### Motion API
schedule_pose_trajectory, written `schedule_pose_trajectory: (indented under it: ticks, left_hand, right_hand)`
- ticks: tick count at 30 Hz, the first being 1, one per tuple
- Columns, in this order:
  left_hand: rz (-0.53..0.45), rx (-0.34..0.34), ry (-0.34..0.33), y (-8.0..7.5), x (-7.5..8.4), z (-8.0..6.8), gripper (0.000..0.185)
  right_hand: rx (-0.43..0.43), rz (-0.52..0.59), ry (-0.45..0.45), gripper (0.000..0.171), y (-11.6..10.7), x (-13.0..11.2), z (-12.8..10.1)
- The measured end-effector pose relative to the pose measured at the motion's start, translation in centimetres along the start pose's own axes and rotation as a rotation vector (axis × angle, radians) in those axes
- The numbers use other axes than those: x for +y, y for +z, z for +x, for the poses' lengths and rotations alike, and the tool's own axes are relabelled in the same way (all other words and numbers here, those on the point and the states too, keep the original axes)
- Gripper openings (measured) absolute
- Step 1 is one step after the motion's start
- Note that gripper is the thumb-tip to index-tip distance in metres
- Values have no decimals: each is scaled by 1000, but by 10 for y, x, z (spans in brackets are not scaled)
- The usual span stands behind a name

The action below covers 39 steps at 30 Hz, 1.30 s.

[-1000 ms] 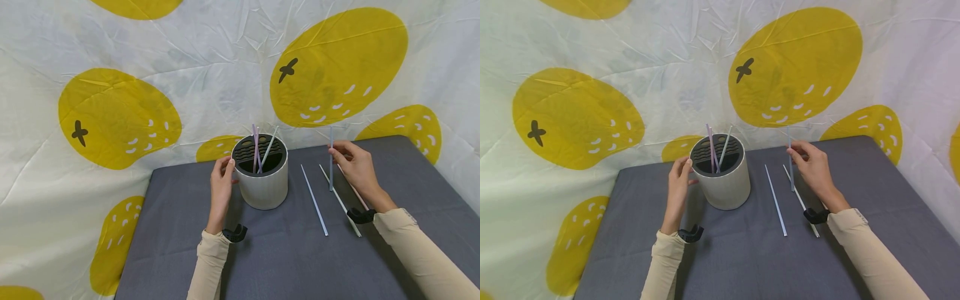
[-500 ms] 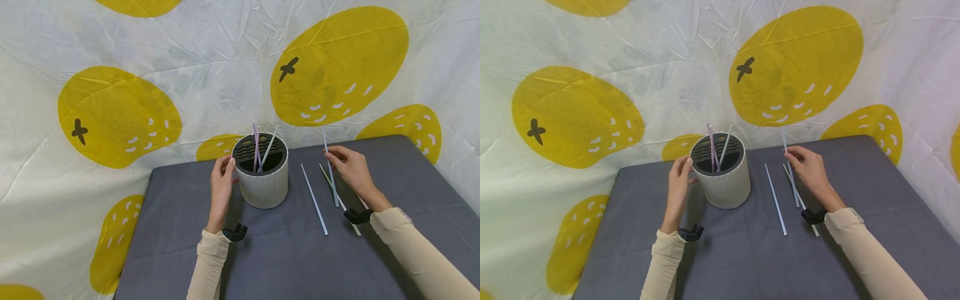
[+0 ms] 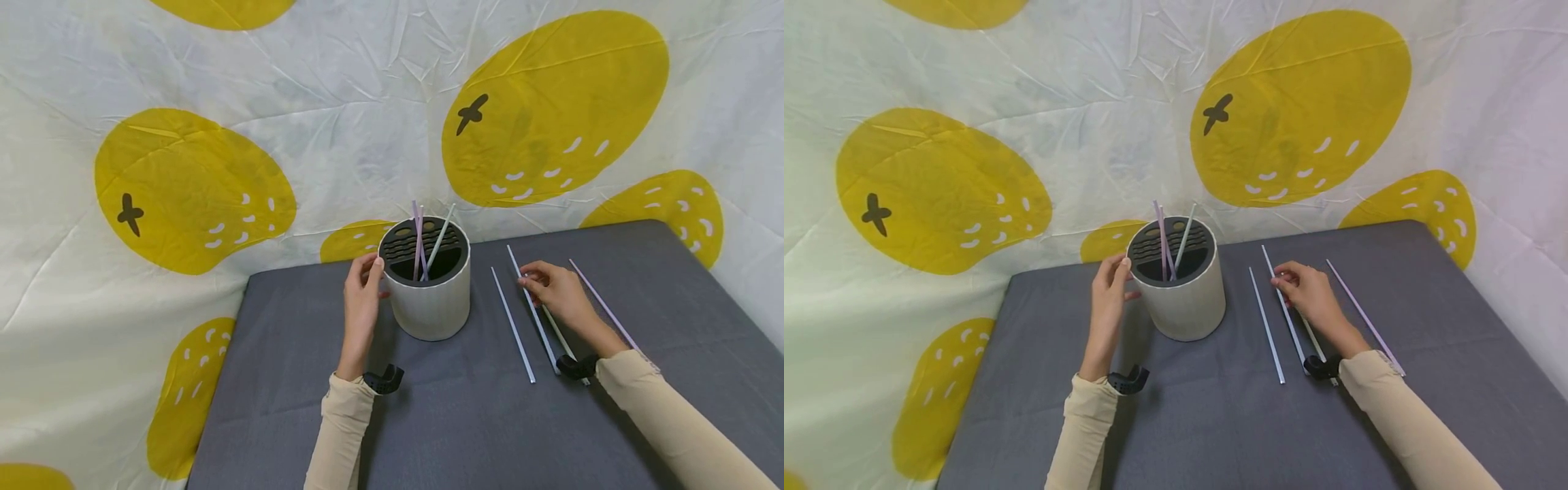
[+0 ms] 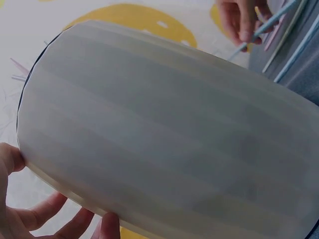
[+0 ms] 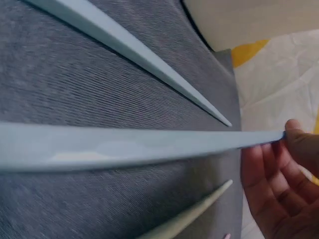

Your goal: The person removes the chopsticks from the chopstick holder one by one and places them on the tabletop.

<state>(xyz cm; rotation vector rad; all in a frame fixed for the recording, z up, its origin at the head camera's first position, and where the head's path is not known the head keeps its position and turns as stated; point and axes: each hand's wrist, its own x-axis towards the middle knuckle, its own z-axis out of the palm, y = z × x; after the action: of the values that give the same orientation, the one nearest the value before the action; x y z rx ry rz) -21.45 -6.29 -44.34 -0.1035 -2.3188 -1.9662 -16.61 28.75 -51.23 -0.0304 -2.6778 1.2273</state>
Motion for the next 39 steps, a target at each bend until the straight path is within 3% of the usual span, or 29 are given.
schedule_pose_trajectory:
  ticks: [5,12,23,34,39]
  left_hand:
    - [4,-1,-5,0,1,1,40]
    - [2,7,-14,0,1,0,38]
    - [-7,8,-4,1,-2,0,36]
    - [-10,15,0,1,-4,-3,37]
    - [-10,20,2,2,-5,-4,37]
  right_hand:
    - [-30,-70,7,22,10,1,-1]
    - [9,-226,-14,16,23,1,-1]
    - [34,-306,21,14,32,-2,-8]
    - [73,-304,-24,12,32,-2,-7]
    - [96,-200,-115,12,28,-12,-2]
